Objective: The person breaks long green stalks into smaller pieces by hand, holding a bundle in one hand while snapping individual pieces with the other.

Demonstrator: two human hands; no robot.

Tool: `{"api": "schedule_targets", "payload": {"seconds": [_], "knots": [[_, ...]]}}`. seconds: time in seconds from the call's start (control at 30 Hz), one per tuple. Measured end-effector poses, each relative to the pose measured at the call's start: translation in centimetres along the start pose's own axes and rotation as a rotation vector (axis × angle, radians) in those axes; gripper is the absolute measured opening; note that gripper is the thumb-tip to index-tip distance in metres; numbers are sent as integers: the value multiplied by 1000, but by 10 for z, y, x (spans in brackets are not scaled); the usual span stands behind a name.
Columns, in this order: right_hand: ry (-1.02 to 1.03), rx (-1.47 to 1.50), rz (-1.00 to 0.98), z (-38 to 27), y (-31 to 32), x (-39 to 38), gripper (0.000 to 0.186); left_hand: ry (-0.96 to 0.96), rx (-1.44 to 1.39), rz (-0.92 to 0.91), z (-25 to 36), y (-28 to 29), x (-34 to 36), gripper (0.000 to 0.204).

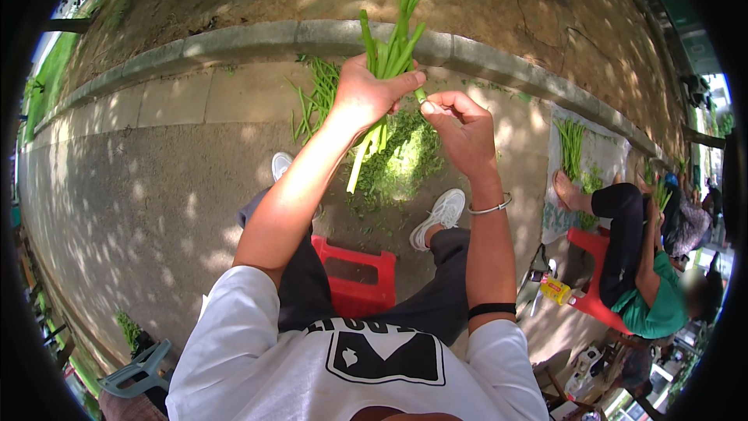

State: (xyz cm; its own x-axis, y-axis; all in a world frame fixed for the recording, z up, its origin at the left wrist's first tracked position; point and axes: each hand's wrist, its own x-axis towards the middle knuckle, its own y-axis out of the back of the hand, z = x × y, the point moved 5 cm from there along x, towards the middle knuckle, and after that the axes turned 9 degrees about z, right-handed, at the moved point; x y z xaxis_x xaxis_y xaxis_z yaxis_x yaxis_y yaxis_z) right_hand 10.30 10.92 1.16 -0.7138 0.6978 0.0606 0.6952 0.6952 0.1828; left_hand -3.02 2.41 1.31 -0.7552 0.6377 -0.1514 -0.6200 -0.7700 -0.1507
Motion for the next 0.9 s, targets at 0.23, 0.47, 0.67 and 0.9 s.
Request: {"api": "schedule_targets", "payload": {"seconds": [0.23,0.47,0.67,0.9], "knots": [[-105,91,-24,3,8,3,7,-18,78,-100,3,-6,-2,23],[-145,69,-109,8,11,0,4,-3,132,-190,2,-9,-5,25],[-73,145,-88,6,12,1,3,27,11,-213,3,-8,-1,20],[83,280,45,-5,3,-2,5,76,-113,-211,2,-5,1,22]]}}
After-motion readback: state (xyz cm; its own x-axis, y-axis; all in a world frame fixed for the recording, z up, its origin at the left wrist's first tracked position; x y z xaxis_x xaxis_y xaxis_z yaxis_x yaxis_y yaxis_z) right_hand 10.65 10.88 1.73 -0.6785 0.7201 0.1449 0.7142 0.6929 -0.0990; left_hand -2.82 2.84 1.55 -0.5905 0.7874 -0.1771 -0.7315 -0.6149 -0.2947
